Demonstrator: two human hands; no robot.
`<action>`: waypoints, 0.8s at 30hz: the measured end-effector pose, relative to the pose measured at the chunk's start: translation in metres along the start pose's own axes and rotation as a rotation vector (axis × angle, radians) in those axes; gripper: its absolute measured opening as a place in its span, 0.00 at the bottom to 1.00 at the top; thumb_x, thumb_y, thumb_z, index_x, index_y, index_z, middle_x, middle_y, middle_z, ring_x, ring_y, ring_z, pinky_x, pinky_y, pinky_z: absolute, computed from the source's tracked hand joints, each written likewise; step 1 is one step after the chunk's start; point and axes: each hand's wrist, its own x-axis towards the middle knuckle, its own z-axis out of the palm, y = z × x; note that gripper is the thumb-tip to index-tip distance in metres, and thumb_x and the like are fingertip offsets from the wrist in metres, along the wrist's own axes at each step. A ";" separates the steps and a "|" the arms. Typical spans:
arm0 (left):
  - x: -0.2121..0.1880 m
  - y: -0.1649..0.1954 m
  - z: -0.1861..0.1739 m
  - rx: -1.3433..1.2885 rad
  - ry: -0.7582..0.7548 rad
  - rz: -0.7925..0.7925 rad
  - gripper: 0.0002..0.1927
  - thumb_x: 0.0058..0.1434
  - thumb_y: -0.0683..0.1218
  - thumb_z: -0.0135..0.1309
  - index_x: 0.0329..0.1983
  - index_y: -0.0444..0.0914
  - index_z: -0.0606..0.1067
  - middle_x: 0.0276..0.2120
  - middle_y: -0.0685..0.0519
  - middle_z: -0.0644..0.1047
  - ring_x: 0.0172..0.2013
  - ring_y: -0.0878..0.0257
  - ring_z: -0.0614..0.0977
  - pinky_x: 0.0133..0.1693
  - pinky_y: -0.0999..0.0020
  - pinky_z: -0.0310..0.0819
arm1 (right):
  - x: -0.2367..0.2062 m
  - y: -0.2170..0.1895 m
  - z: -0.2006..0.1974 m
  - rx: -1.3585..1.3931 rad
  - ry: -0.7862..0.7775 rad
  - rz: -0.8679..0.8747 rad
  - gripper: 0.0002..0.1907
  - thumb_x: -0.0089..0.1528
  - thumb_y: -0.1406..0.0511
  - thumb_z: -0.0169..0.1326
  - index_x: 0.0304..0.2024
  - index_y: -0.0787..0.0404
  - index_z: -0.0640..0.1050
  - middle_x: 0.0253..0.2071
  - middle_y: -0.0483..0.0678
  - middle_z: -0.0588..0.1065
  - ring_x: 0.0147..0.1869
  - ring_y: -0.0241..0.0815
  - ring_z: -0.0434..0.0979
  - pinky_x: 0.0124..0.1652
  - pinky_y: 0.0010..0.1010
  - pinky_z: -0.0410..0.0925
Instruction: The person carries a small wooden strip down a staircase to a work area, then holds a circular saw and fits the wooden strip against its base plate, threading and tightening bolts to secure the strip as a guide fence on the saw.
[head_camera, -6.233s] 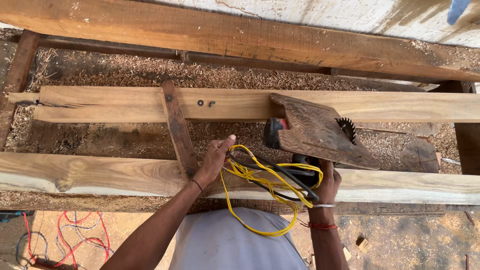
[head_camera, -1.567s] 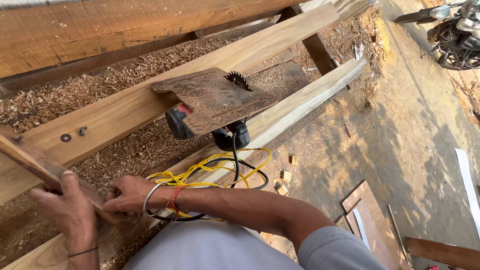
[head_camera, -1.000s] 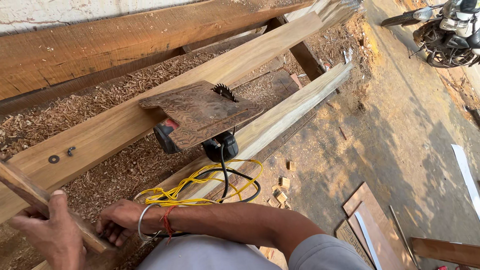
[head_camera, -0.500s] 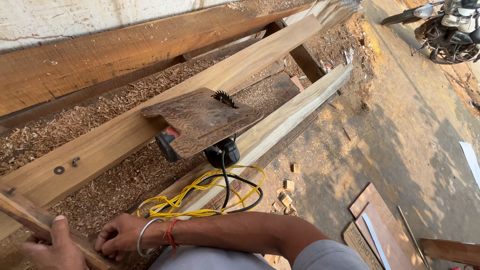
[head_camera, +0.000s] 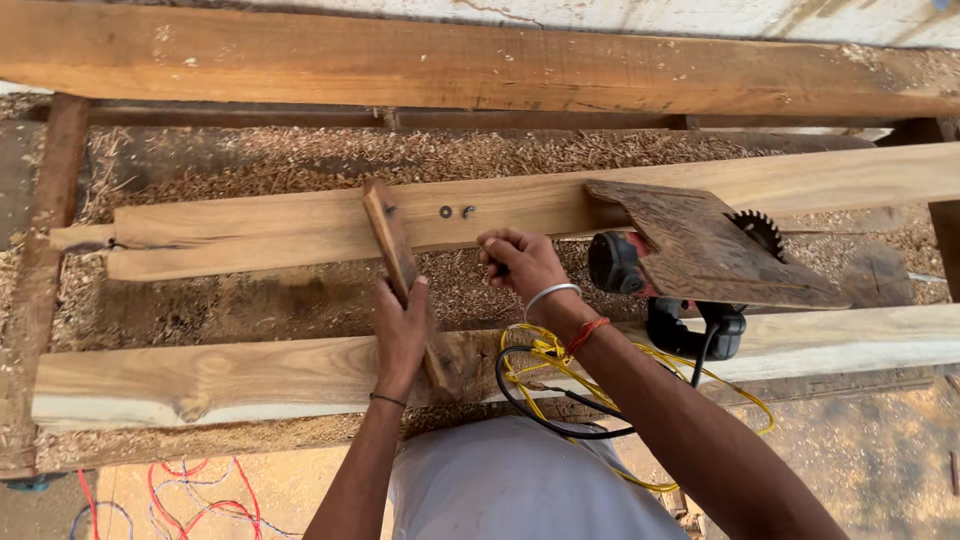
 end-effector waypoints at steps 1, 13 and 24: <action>0.000 0.002 0.002 0.007 0.005 0.019 0.24 0.67 0.57 0.51 0.48 0.31 0.66 0.33 0.44 0.77 0.29 0.57 0.82 0.29 0.59 0.78 | 0.012 -0.004 0.001 -0.196 0.047 -0.076 0.13 0.66 0.67 0.54 0.48 0.69 0.81 0.31 0.47 0.79 0.28 0.31 0.73 0.27 0.23 0.68; -0.003 0.012 0.002 0.049 -0.039 -0.050 0.21 0.70 0.55 0.47 0.51 0.33 0.63 0.31 0.46 0.76 0.26 0.60 0.81 0.25 0.60 0.78 | 0.107 0.007 0.012 -0.971 0.123 -0.285 0.11 0.58 0.66 0.63 0.42 0.62 0.80 0.37 0.51 0.82 0.35 0.39 0.81 0.37 0.32 0.76; -0.001 0.010 0.009 -0.034 -0.039 -0.043 0.20 0.69 0.54 0.48 0.50 0.33 0.62 0.29 0.46 0.75 0.26 0.57 0.82 0.25 0.58 0.78 | 0.114 0.005 0.021 -0.915 0.016 -0.337 0.06 0.63 0.68 0.56 0.41 0.64 0.74 0.38 0.53 0.78 0.44 0.50 0.79 0.47 0.40 0.74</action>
